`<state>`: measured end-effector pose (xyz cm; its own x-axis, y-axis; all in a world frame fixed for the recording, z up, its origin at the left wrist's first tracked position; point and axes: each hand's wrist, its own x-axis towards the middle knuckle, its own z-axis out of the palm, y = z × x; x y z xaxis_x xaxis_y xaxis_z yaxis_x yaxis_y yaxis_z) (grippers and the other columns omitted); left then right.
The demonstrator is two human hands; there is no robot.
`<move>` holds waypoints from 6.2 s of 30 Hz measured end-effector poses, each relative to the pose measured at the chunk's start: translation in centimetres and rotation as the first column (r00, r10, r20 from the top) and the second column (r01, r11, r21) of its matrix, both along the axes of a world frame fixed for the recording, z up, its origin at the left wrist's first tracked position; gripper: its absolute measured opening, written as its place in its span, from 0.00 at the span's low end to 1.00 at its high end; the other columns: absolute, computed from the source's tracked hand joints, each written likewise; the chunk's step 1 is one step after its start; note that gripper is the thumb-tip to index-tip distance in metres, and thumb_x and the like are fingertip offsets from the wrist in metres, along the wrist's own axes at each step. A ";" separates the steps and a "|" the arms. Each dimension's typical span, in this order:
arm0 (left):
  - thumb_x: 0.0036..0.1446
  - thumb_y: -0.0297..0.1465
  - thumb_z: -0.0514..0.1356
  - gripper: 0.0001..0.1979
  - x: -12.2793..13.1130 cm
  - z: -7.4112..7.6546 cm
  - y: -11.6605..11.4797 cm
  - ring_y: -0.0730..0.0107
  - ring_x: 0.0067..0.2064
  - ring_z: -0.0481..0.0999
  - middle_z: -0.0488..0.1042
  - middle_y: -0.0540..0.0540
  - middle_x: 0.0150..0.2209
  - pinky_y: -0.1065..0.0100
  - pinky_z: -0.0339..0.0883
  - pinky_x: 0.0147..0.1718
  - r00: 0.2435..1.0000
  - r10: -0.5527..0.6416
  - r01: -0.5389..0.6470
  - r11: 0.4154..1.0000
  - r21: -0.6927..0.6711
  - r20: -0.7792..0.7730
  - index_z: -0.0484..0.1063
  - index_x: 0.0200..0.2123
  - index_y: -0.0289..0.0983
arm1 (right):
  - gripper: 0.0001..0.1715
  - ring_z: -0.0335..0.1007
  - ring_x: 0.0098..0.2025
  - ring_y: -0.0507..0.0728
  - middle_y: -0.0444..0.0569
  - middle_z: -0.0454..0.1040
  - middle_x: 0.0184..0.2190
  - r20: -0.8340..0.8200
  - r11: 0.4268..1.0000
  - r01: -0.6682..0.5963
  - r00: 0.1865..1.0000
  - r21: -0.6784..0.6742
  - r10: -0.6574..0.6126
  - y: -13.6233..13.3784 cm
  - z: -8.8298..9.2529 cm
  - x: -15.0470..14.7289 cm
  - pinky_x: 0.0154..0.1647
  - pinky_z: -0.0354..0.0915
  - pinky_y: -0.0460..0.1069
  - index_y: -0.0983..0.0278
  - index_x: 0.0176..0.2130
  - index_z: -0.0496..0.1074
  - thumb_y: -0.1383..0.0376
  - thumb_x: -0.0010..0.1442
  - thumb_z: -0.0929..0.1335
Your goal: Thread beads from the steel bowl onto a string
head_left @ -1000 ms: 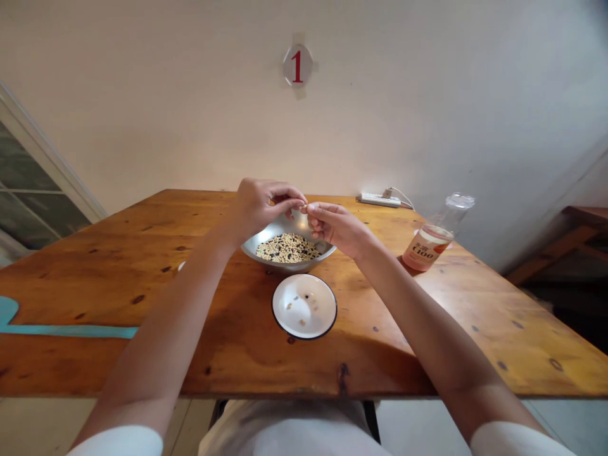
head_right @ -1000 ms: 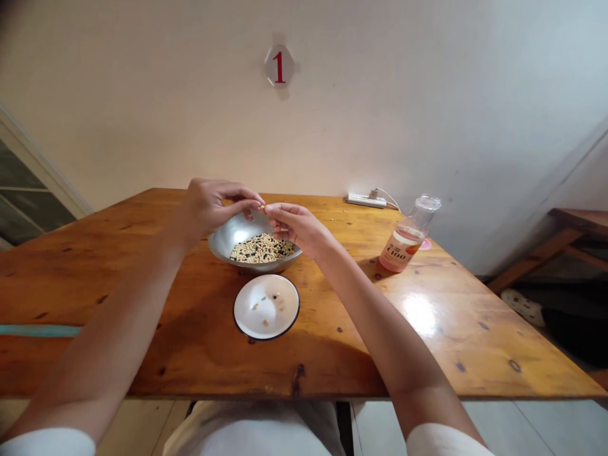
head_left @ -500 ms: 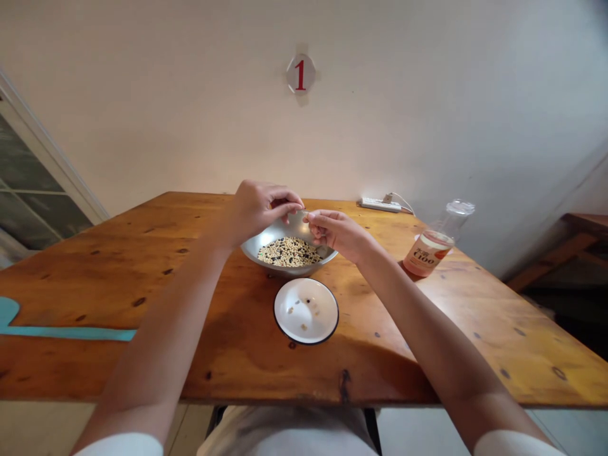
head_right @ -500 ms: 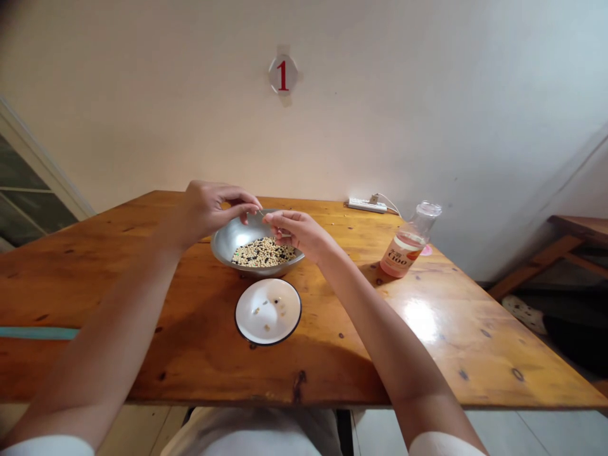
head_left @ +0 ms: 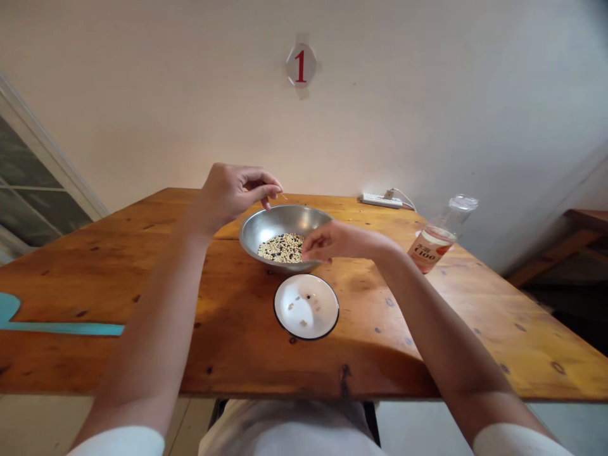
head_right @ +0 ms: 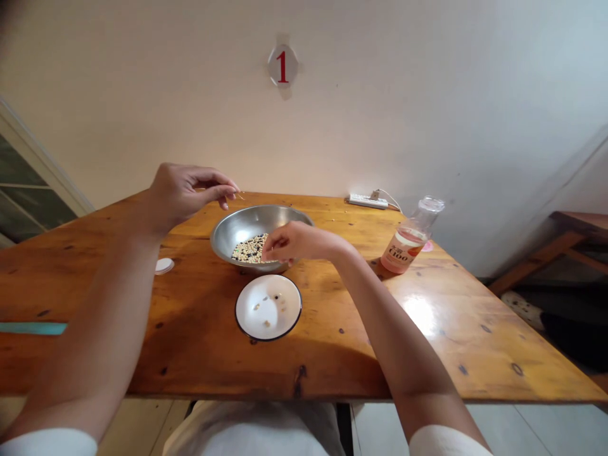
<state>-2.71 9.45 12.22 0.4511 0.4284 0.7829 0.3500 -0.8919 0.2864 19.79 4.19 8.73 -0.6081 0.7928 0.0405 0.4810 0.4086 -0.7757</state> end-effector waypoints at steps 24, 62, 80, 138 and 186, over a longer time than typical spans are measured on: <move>0.55 0.38 0.58 0.10 1.2 0.3 -1.3 0.71 0.32 0.76 0.79 0.51 0.28 0.73 0.66 0.33 0.960 0.119 -0.159 0.977 -0.140 -0.255 0.77 0.31 0.40 | 0.03 0.70 0.26 0.53 0.48 0.77 0.25 0.627 0.919 -0.136 0.766 0.371 -0.139 -5.5 0.0 -5.0 0.23 0.53 0.46 0.65 0.27 0.77 0.72 0.48 0.73; 0.54 0.35 0.62 0.11 3.5 -1.2 -1.6 0.77 0.28 0.77 0.80 0.49 0.34 0.74 0.71 0.33 0.993 -0.095 0.098 0.994 -0.053 0.067 0.77 0.40 0.40 | 0.12 0.60 0.26 0.46 0.41 0.64 0.24 -0.644 0.963 0.262 0.748 0.067 -0.159 -1.0 1.4 -0.8 0.27 0.57 0.43 0.65 0.27 0.66 0.61 0.58 0.67; 0.55 0.34 0.62 0.11 4.0 -1.3 -1.8 0.75 0.31 0.78 0.80 0.49 0.36 0.75 0.71 0.35 0.993 -0.115 0.112 0.988 -0.106 -0.029 0.77 0.42 0.40 | 0.12 0.59 0.25 0.47 0.40 0.64 0.23 -0.663 0.955 0.295 0.722 0.034 -0.200 -0.4 0.7 -0.9 0.29 0.57 0.45 0.64 0.26 0.66 0.60 0.58 0.68; 0.57 0.30 0.60 0.23 4.4 -2.6 -1.1 0.74 0.31 0.78 0.80 0.50 0.35 0.74 0.67 0.31 0.984 0.077 -0.043 0.978 0.205 -0.160 0.65 0.56 0.45 | 0.10 0.62 0.34 0.50 0.44 0.68 0.28 -0.563 0.928 0.373 0.767 -0.001 -0.309 -0.4 1.0 -0.5 0.28 0.60 0.44 0.65 0.26 0.65 0.62 0.53 0.67; 0.55 0.27 0.61 0.18 4.3 -1.2 -2.2 0.72 0.39 0.79 0.80 0.48 0.38 0.74 0.71 0.39 0.996 0.056 -0.061 0.996 -0.065 -0.073 0.71 0.50 0.40 | 0.11 0.56 0.26 0.47 0.41 0.66 0.24 -0.637 0.860 0.485 0.716 0.160 -0.286 0.6 -0.5 -1.5 0.23 0.55 0.42 0.63 0.28 0.72 0.58 0.54 0.70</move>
<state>1.59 7.21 11.06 0.4775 0.5063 0.7180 0.4227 -0.8489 0.3174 18.24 4.81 8.20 -0.0307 0.8382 0.5445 0.1535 0.5422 -0.8261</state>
